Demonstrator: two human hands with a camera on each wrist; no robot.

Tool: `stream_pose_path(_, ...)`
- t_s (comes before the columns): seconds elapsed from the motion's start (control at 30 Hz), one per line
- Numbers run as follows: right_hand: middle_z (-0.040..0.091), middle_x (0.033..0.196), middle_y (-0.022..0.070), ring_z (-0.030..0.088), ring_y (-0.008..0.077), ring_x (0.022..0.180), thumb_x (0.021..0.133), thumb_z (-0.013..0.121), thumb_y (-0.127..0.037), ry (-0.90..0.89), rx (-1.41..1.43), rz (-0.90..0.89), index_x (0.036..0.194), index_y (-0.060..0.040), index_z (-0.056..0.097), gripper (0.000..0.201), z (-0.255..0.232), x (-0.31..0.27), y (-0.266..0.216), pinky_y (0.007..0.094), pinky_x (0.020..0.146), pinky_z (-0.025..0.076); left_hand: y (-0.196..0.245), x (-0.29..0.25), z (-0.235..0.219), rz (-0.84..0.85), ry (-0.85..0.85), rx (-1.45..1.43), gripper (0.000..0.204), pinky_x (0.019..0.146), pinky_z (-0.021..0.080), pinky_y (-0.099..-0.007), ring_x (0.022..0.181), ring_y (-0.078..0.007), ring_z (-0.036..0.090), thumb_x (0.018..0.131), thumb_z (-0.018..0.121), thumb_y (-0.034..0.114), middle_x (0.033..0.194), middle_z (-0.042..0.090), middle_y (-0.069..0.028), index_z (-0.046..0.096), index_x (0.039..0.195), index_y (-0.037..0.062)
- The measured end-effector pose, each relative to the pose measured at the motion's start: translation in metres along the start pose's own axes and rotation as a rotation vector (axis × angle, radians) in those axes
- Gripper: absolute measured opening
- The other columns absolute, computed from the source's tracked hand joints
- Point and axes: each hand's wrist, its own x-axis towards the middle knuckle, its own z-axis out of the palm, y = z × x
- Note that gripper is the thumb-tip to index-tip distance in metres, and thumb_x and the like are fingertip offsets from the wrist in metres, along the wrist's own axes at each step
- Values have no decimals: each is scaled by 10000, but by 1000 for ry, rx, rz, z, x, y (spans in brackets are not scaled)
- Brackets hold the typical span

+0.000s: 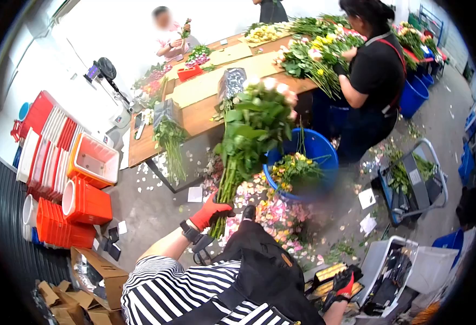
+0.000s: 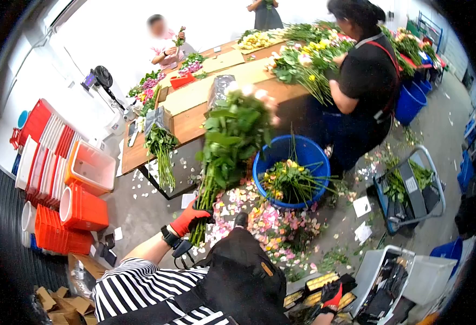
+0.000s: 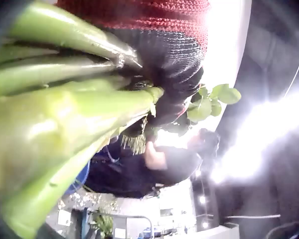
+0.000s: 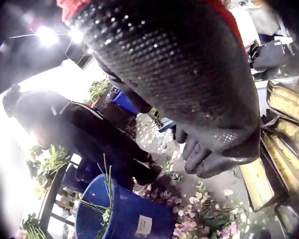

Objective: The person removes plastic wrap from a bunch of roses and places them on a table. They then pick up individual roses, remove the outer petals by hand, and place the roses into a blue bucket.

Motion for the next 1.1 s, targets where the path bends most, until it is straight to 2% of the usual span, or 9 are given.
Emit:
stream_pose_path(0.03, 546, 934, 17, 517, 202, 946, 847, 591, -572, -189, 10, 35, 930, -212, 582, 369, -18, 14, 9, 377, 917, 401, 3, 11, -17, 10, 47, -76, 509, 719, 560, -346, 783, -194, 637, 750, 666, -27, 959, 627, -83, 517, 1236, 7)
stream_pose_path(0.1, 414, 581, -28, 420, 175, 558, 924, 476, -501, 136, 130, 34, 731, -210, 486, 349, 60, -17, 21, 350, 525, 351, 3, 49, -63, 26, 150, -138, 467, 684, 571, -338, 741, -191, 642, 761, 633, -66, 923, 633, -85, 525, 1210, 6)
stream_pose_path(0.2, 438, 627, -12, 453, 180, 609, 922, 471, -511, 123, 60, 49, 772, -206, 504, 342, 49, 19, 50, 350, 567, 373, 42, 102, -96, 164, 280, -154, 504, 657, 559, -309, 722, -184, 641, 757, 646, -68, 915, 643, -70, 512, 1234, 24)
stream_pose_path(0.37, 607, 1037, 97, 578, 263, 925, 939, 446, -511, 449, -128, 122, 1084, -185, 570, 378, 200, 45, 91, 393, 767, 450, 52, 253, -204, 452, 484, -9, 658, 712, 510, -299, 801, -163, 608, 681, 740, -62, 944, 636, -44, 482, 1279, 31)
stream_pose_path(0.5, 529, 1303, 122, 481, 317, 1235, 913, 504, -510, -49, -373, 43, 1330, -96, 425, 594, 277, 85, 112, 489, 1024, 357, 56, 356, -270, 609, 709, 127, 572, 717, 494, -318, 791, -179, 595, 665, 753, -28, 946, 636, -56, 535, 1191, 13)
stream_pose_path(0.67, 620, 1084, 140, 640, 285, 921, 931, 551, -367, -178, -949, -216, 1223, -56, 503, 430, 378, 84, 119, 441, 827, 538, 100, 407, -290, 187, 937, 562, 846, 911, 470, -450, 1071, -420, 575, 643, 766, 293, 1240, 528, -305, 398, 1326, -45)
stream_pose_path(0.9, 603, 819, 43, 586, 222, 738, 937, 509, -418, 230, -399, 104, 1015, -119, 572, 316, 433, 91, 135, 361, 658, 489, 76, 427, -307, -187, 1048, 1033, 990, 886, 489, -479, 1126, -380, 525, 645, 780, 418, 1264, 465, -225, 287, 1399, 9)
stream_pose_path(0.93, 602, 1204, 134, 612, 307, 991, 922, 530, -474, 147, -401, 141, 1215, -105, 536, 472, 391, 105, 137, 438, 848, 486, 83, 423, -302, -238, 1038, 1027, 1039, 897, 483, -472, 1136, -372, 520, 646, 783, 453, 1288, 457, -206, 266, 1430, 9)
stream_pose_path(1.1, 572, 1267, 149, 574, 318, 1076, 930, 494, -494, 211, -411, 187, 1246, -94, 519, 510, 399, 107, 159, 449, 911, 452, 95, 395, -271, -23, 1126, 1193, 1059, 1030, 341, -499, 1275, -374, 375, 641, 771, 554, 1388, 395, -229, 323, 1426, 0)
